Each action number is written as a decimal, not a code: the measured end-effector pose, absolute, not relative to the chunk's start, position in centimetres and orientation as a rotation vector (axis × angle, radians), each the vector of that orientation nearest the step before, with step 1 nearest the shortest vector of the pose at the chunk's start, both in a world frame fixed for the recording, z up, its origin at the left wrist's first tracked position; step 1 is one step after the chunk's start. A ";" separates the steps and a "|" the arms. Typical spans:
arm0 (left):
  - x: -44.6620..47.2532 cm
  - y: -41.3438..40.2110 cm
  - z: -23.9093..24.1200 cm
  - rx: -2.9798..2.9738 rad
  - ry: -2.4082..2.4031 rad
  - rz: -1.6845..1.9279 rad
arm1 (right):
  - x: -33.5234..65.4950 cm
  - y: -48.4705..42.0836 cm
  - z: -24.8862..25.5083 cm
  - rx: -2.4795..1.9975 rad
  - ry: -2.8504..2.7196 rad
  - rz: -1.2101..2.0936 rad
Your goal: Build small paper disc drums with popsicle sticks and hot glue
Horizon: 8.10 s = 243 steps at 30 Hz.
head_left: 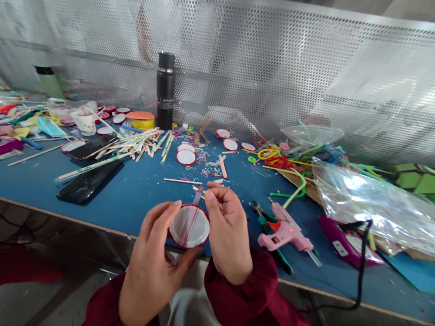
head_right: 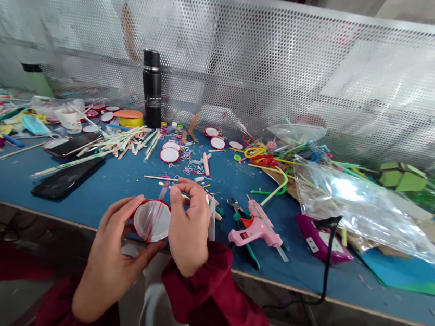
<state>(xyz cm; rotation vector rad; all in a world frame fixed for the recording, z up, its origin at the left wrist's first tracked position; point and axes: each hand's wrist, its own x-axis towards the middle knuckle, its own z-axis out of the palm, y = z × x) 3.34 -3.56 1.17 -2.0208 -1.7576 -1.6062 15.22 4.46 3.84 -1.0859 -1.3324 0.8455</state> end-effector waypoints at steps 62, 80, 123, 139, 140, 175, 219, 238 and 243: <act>2.8 -3.1 0.4 -2.093 -1.759 -1.745 | 15.1 3.7 4.4 -0.907 -1.163 1.104; 2.6 -2.1 0.0 -2.037 -1.785 -1.830 | 15.5 3.8 4.1 -0.916 -1.136 1.255; 3.7 -2.4 -0.1 -1.863 -1.805 -1.898 | 15.6 1.3 3.5 -0.929 -1.229 1.356; 4.1 -3.3 0.2 -1.864 -1.777 -1.846 | 15.0 1.4 3.9 -0.984 -1.247 1.326; 4.1 -3.3 0.2 -1.867 -1.774 -1.843 | 15.0 1.4 3.9 -0.991 -1.254 1.321; 2.2 -4.7 3.2 -2.147 -2.289 -2.560 | 15.9 -1.6 2.4 -1.008 -1.323 1.113; -1.7 2.2 3.1 -2.567 -2.339 -2.099 | 13.6 2.9 0.1 -1.089 -1.398 0.815; -1.1 1.7 3.0 -2.456 -2.326 -2.197 | 14.0 3.2 -0.2 -1.056 -1.401 0.839; -1.6 2.0 2.9 -2.441 -2.371 -2.334 | 14.3 3.1 0.2 -1.002 -1.405 0.953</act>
